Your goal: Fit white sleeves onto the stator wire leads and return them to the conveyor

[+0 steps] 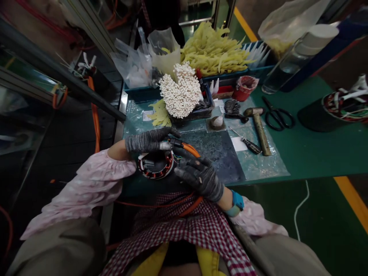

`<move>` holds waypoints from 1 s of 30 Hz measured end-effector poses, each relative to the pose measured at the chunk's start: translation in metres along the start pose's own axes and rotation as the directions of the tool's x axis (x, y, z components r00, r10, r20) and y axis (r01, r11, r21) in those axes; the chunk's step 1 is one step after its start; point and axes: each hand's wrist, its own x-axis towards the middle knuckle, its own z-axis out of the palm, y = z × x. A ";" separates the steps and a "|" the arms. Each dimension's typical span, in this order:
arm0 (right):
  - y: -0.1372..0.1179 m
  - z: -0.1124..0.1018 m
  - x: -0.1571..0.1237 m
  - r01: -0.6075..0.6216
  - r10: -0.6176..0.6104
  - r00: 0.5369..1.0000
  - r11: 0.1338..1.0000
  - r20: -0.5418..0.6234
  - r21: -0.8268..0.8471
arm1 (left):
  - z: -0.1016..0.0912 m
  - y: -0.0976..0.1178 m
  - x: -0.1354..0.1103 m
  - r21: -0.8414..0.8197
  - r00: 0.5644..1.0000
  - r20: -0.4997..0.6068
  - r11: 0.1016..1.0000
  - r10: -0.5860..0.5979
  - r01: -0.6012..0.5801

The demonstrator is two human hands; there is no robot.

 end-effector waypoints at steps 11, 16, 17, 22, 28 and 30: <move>-0.021 -0.010 0.024 -0.324 0.378 0.919 0.889 -0.117 0.324 | 0.058 0.021 -0.038 0.836 0.821 -0.223 0.536 0.526 -0.116; -0.021 -0.017 0.029 -0.311 0.343 0.937 0.907 -0.070 0.283 | 0.102 -0.006 -0.044 0.909 0.774 -0.239 0.415 0.587 -0.034; -0.020 -0.017 0.030 -0.330 0.363 0.929 0.899 -0.070 0.287 | 0.107 -0.012 -0.043 0.906 0.754 -0.270 0.424 0.599 -0.012; -0.021 0.009 0.039 -0.510 0.600 0.750 0.792 -0.277 0.334 | 0.128 -0.033 -0.037 0.872 0.639 -0.432 0.475 0.636 0.117; -0.023 0.052 0.045 -0.439 0.676 0.640 0.711 -0.365 0.549 | 0.132 -0.042 -0.068 0.955 0.703 -0.203 0.296 0.681 -0.010; -0.019 0.058 0.046 -0.413 0.666 0.643 0.717 -0.378 0.561 | 0.115 -0.034 -0.093 0.948 0.728 -0.066 0.271 0.683 -0.168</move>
